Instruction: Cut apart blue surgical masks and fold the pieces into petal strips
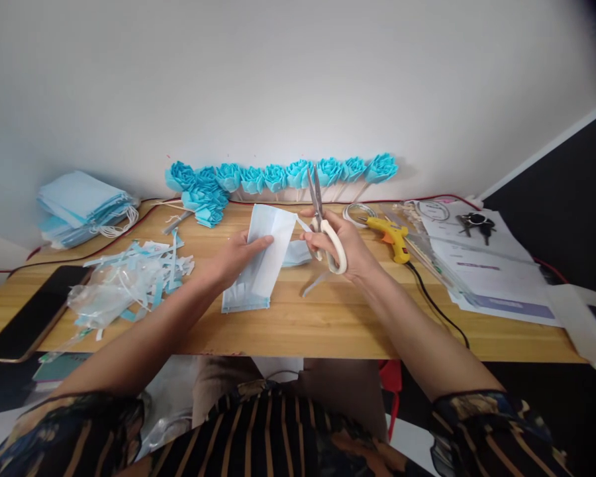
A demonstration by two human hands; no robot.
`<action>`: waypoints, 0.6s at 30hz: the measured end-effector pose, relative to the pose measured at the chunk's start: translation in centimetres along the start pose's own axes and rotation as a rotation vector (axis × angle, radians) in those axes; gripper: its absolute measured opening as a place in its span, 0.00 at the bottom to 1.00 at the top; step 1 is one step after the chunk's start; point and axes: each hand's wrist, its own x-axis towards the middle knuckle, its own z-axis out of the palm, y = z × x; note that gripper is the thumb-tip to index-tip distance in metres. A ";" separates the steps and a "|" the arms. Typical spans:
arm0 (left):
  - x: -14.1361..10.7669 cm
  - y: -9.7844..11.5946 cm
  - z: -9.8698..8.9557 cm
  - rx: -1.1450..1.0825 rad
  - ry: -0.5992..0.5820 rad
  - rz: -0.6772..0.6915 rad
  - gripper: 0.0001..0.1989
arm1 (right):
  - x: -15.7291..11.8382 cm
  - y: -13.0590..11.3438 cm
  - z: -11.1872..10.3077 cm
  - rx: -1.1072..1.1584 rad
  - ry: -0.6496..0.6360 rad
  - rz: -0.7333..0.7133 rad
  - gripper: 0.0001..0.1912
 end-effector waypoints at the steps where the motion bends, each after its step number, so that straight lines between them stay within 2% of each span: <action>1: 0.0 0.1 -0.1 0.021 0.015 0.000 0.23 | 0.1 0.2 -0.1 -0.002 0.009 -0.002 0.25; 8: -0.1 0.7 -0.4 0.043 0.013 -0.025 0.23 | 0.5 0.7 -0.8 0.021 0.067 0.005 0.23; 14: 0.3 0.8 -1.0 0.067 0.035 -0.026 0.23 | 0.8 1.0 -1.8 0.004 -0.006 0.062 0.26; 18: 0.2 1.0 -1.4 0.153 0.039 -0.030 0.22 | 1.2 0.6 -3.2 -0.093 0.066 -0.054 0.24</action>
